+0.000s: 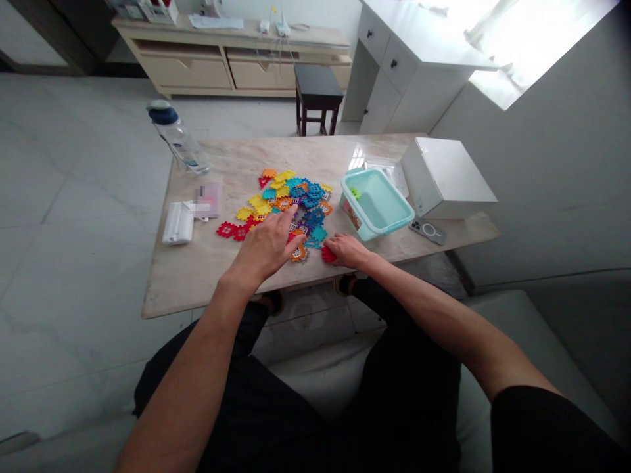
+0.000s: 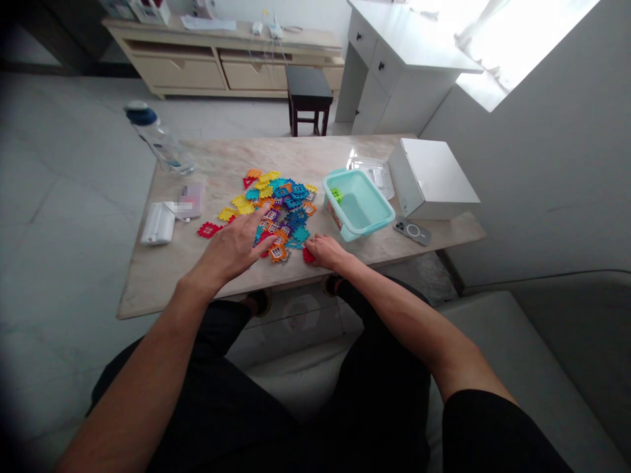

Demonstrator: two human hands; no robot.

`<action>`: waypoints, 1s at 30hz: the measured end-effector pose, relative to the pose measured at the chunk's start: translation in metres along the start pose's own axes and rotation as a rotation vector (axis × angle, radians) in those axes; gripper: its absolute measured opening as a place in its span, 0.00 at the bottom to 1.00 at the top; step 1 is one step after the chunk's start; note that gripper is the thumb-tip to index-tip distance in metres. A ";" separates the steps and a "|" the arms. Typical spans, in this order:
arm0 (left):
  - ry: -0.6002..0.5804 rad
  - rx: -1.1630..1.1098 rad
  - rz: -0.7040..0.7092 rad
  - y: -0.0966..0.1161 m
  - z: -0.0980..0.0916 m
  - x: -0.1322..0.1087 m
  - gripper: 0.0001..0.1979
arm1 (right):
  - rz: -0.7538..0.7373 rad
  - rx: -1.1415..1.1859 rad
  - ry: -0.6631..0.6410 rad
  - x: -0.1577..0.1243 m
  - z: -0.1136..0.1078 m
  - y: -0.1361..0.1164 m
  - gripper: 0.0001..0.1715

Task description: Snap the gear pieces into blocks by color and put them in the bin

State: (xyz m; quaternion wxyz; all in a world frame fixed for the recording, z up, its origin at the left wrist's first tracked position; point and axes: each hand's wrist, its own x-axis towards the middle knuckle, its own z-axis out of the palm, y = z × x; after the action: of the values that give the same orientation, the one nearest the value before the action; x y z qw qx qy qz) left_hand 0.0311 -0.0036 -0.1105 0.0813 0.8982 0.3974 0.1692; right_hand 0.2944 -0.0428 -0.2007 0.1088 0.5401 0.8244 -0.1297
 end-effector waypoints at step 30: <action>-0.156 0.034 -0.024 0.012 -0.009 0.003 0.19 | 0.079 0.095 0.031 0.007 0.016 -0.004 0.26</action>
State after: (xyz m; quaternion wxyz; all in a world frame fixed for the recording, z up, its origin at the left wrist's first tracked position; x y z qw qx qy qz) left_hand 0.0379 -0.0097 -0.0977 0.0989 0.9051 0.4035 0.0912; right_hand 0.2887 -0.0438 -0.2177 0.0752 0.5789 0.7968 -0.1560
